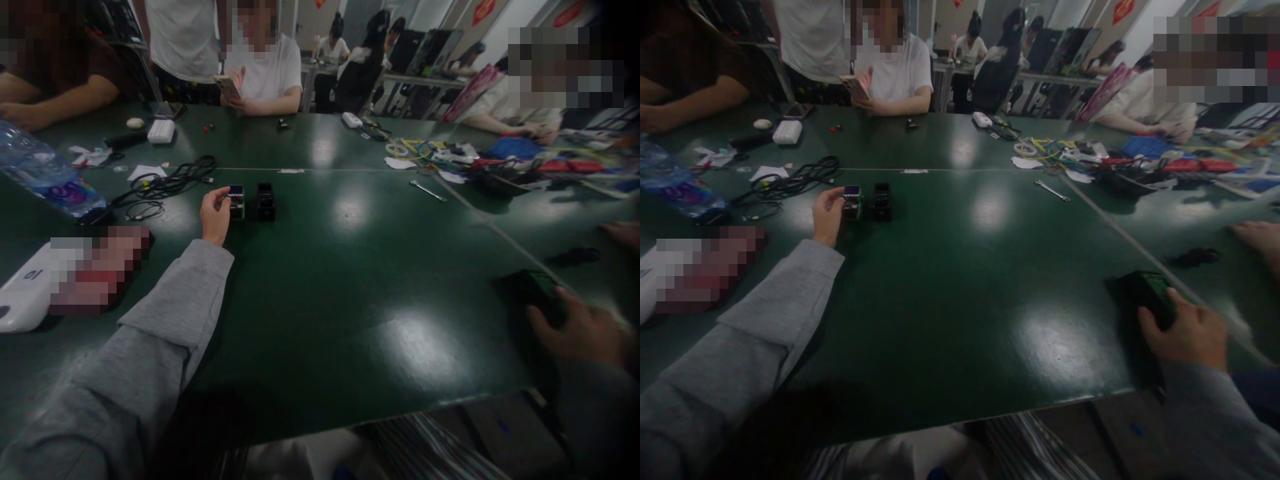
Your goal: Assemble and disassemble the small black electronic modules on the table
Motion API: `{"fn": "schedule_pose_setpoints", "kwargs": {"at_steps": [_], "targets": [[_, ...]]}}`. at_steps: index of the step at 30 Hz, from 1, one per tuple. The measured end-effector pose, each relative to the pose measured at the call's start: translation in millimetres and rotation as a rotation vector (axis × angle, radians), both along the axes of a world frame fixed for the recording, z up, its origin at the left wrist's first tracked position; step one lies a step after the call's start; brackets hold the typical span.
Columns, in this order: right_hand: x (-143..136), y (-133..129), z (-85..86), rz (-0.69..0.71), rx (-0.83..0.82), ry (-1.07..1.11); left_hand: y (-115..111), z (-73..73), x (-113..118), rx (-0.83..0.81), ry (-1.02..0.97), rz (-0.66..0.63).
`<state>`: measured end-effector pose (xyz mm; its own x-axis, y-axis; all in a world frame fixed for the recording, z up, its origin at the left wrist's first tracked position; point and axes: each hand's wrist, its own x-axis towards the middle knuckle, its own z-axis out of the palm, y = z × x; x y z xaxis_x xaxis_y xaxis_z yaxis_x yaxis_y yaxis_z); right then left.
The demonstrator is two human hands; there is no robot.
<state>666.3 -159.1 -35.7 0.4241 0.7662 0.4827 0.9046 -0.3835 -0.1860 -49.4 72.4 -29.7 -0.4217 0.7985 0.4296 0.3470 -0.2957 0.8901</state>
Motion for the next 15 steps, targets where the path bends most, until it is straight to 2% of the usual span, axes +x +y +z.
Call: {"fn": "schedule_pose_setpoints", "kwargs": {"at_steps": [3, 5, 7, 10, 13, 15], "targets": [[-29.1, 29.7, 9.4, 0.041, -0.116, -0.01, 0.0, -0.4, -0.7, 0.0, 0.006, -0.004], [-68.2, 53.8, 19.1, 0.051, -0.17, 0.005, 0.3, -1.1, -1.1, -0.001, 0.008, 0.003], [-121.8, 78.8, 29.8, 0.115, -0.201, 0.004, 0.7, -2.1, -1.6, 0.001, 0.009, 0.005], [-217.1, 116.0, 41.4, 0.321, -0.203, 0.0, 1.3, -3.3, -2.0, 0.005, 0.011, -0.003], [-308.3, 152.1, 41.6, 0.514, -0.175, -0.005, 1.4, -3.0, -1.9, -0.004, 0.019, -0.008], [-356.8, 173.2, 36.9, 0.64, -0.132, -0.014, 1.1, -2.4, -1.6, -0.012, 0.029, -0.007]]}}
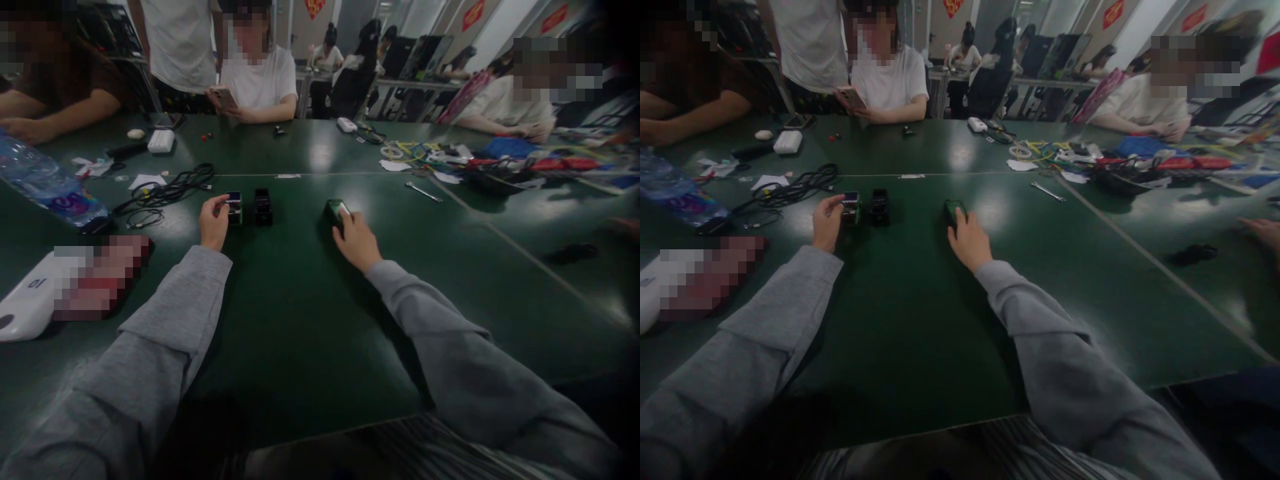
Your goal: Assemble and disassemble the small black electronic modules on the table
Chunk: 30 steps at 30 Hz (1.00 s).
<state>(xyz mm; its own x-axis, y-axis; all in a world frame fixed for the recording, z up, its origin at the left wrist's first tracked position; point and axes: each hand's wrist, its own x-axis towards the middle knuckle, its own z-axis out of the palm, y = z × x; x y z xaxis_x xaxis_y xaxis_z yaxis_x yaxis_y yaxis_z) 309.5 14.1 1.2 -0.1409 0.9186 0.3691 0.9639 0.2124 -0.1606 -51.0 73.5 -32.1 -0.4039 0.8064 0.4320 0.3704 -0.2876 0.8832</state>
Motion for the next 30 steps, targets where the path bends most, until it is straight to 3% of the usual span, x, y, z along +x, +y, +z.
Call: {"fn": "schedule_pose_setpoints", "kwargs": {"at_steps": [2, 5, 15, 30], "targets": [[-34.0, 15.8, -4.9, 0.122, 0.032, 0.025, -0.4, 0.6, 0.4, 0.001, 0.014, 0.001], [-56.7, 27.5, -8.6, 0.254, 0.031, 0.073, -1.0, 0.9, 1.0, 0.008, 0.019, -0.014], [-52.8, 29.3, -9.8, 0.303, 0.002, 0.13, -7.5, 6.5, 3.3, 0.023, 0.044, -0.006], [-53.1, 29.6, -11.1, 0.308, 0.021, 0.112, -4.9, 1.4, 0.7, 0.033, 0.096, -0.026]]}}
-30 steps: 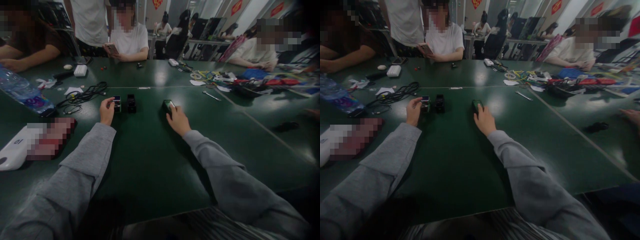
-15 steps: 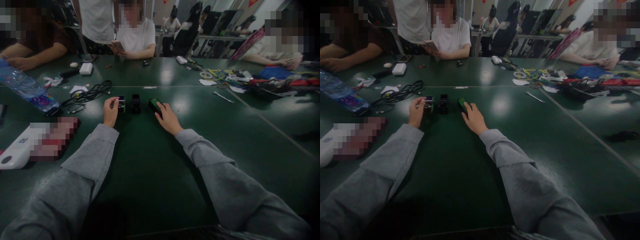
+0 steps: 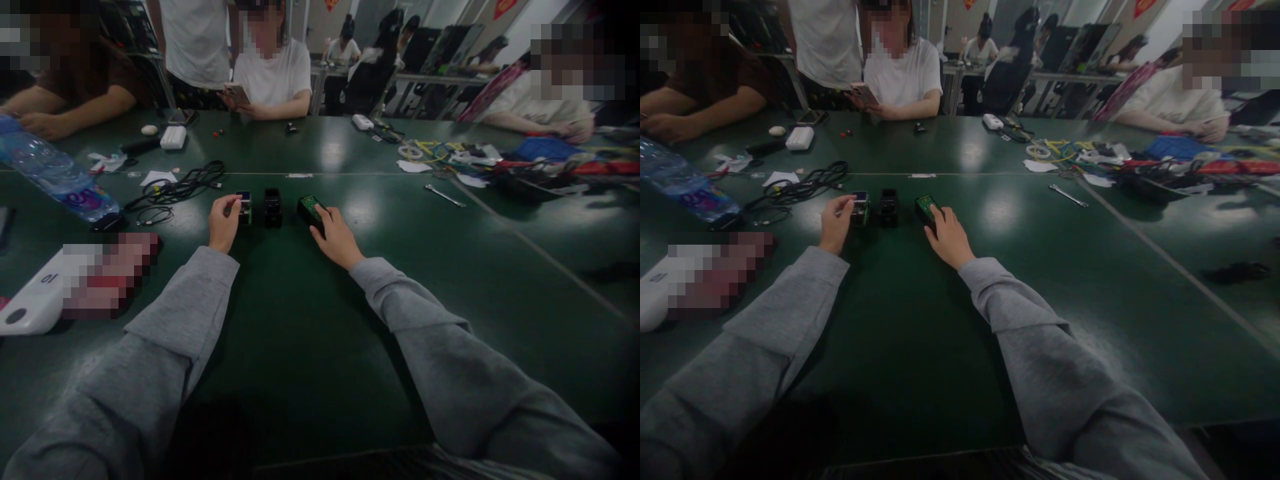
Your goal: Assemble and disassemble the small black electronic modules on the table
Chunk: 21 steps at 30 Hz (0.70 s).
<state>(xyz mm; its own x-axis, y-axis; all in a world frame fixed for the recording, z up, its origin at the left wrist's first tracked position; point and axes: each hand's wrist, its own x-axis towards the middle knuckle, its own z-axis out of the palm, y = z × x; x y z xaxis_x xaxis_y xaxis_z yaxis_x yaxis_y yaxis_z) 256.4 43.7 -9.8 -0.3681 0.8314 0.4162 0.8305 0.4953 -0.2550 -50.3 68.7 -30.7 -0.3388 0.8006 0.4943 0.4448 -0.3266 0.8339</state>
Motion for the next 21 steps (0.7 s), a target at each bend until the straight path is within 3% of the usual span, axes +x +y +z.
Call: {"fn": "schedule_pose_setpoints", "kwargs": {"at_steps": [12, 21], "targets": [[0.7, 5.0, -5.8, 0.012, 0.037, 0.007, -2.0, 3.8, 2.7, -0.004, 0.016, 0.01], [0.6, 3.9, -5.3, 0.024, 0.041, 0.013, 3.5, -3.7, -2.1, -0.01, 0.023, -0.006]]}}
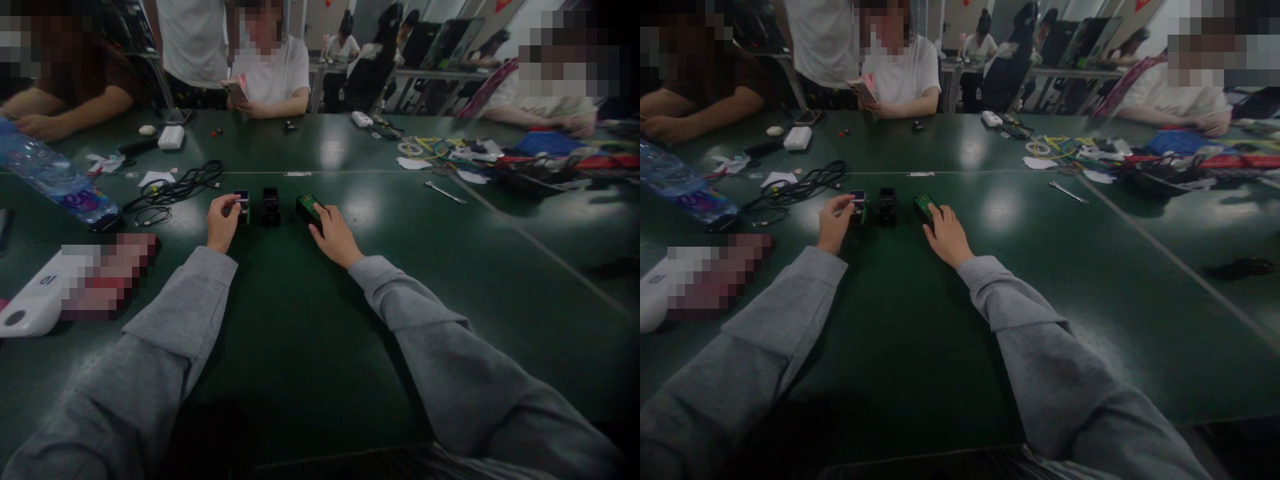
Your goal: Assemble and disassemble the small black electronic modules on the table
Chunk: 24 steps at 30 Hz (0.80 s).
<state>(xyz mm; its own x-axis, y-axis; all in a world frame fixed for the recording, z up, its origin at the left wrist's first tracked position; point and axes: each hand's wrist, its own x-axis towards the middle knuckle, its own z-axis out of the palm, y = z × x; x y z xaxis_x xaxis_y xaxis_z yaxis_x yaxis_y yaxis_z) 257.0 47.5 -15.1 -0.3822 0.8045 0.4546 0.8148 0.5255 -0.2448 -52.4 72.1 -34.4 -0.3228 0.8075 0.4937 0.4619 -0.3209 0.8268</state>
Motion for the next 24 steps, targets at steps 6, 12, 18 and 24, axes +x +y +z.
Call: {"fn": "schedule_pose_setpoints", "kwargs": {"at_steps": [6, 12, 18, 24], "targets": [[0.5, 0.3, -1.0, 0.016, 0.013, 0.004, 3.8, -5.8, -1.8, 0.006, 0.015, -0.002], [0.4, -0.2, -1.4, 0.053, 0.012, 0.028, 3.7, -3.3, -1.0, -0.004, 0.016, -0.015], [-0.4, -1.0, -1.3, 0.048, 0.006, 0.022, -2.2, 4.5, 3.7, -0.014, 0.022, -0.05], [-0.6, -1.9, -0.2, 0.043, 0.003, 0.017, -4.4, 6.5, 5.5, -0.003, 0.05, -0.069]]}}
